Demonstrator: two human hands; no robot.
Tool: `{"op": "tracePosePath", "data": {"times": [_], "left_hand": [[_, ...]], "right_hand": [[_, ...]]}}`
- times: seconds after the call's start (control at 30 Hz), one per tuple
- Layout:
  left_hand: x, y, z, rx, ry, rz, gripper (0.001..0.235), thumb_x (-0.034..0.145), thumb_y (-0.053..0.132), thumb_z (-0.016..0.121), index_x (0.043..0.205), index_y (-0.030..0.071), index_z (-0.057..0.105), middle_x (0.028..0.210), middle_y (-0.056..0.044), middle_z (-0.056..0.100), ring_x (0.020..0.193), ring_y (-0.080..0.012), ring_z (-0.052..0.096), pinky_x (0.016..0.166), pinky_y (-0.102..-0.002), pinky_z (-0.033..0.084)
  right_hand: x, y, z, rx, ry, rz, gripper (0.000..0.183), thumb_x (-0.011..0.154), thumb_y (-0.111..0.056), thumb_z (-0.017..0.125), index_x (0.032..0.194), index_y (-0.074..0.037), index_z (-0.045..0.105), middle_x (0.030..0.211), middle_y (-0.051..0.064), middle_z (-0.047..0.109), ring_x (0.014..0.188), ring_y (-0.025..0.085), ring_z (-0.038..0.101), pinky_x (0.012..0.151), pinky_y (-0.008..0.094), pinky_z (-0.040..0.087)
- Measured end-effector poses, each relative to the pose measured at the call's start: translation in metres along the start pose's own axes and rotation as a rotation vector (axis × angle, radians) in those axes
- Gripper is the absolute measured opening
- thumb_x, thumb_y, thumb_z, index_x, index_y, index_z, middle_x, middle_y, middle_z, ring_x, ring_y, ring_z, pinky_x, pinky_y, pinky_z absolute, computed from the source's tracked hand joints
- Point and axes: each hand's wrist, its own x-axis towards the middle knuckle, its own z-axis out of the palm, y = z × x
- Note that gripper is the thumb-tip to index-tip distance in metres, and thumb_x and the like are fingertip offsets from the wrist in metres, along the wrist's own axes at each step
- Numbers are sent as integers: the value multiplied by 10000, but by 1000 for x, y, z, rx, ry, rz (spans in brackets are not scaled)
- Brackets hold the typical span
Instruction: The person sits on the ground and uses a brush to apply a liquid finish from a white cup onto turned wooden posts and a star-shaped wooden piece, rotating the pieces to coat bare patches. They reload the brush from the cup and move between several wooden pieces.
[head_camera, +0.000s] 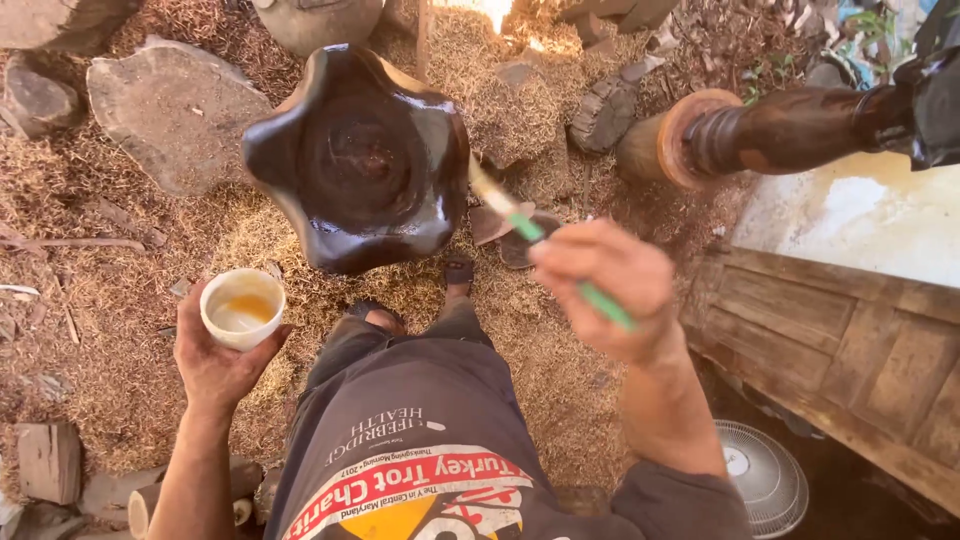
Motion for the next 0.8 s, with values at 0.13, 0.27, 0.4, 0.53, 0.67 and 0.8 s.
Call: {"op": "tracePosePath", "data": {"times": [0.13,0.27,0.4,0.53,0.67,0.8], "left_hand": [[-11,3,18,60,53,-14,872,747,171,934,1463,56,449,1369,-96,626,1236,-204,647,1103,-369,567],[-26,3,34,84,110,-64,904,722,175,939,1468,49,444,1376,-107,617,1280,-223,638,1092,-376,558],[-40,-1,48,70,96,-183,912,714,179,939,1464,52,436,1335,-103,626,1246,-219,648,1059,-373,568],[-46,-5,52,-55,131,-157,911,730,185,931,1479,56,428,1363,-92,619,1276,-215,640,1085,-378,564],[-52,-2,48,122,176,-85,915,712,159,937,1472,46,441,1385,-118,619,1292,-238,633,1113,-398,555],[-48,4,56,81,137,-105,890,744,168,941,1477,55,449,1367,-100,636,1268,-223,655,1096,-375,569]], "right_hand": [[19,-30,-19,-68,-363,-177,186,873,-6,790,1047,-6,724,927,122,712,774,187,713,622,297,566],[34,-11,-39,86,-368,-160,162,901,-1,767,1055,-26,721,921,90,730,761,151,719,597,257,570],[50,59,-39,365,-345,130,109,950,-7,717,1059,1,725,839,97,734,638,124,675,489,207,520],[51,112,-54,479,-219,457,80,1012,-5,707,1084,28,720,900,163,739,699,181,715,570,276,602],[40,109,-43,722,-203,231,92,1012,-9,682,1075,-15,749,904,165,741,683,194,751,545,273,590],[26,114,-47,697,-283,194,138,978,24,694,1107,-16,723,939,156,735,724,188,729,566,251,607]]}}
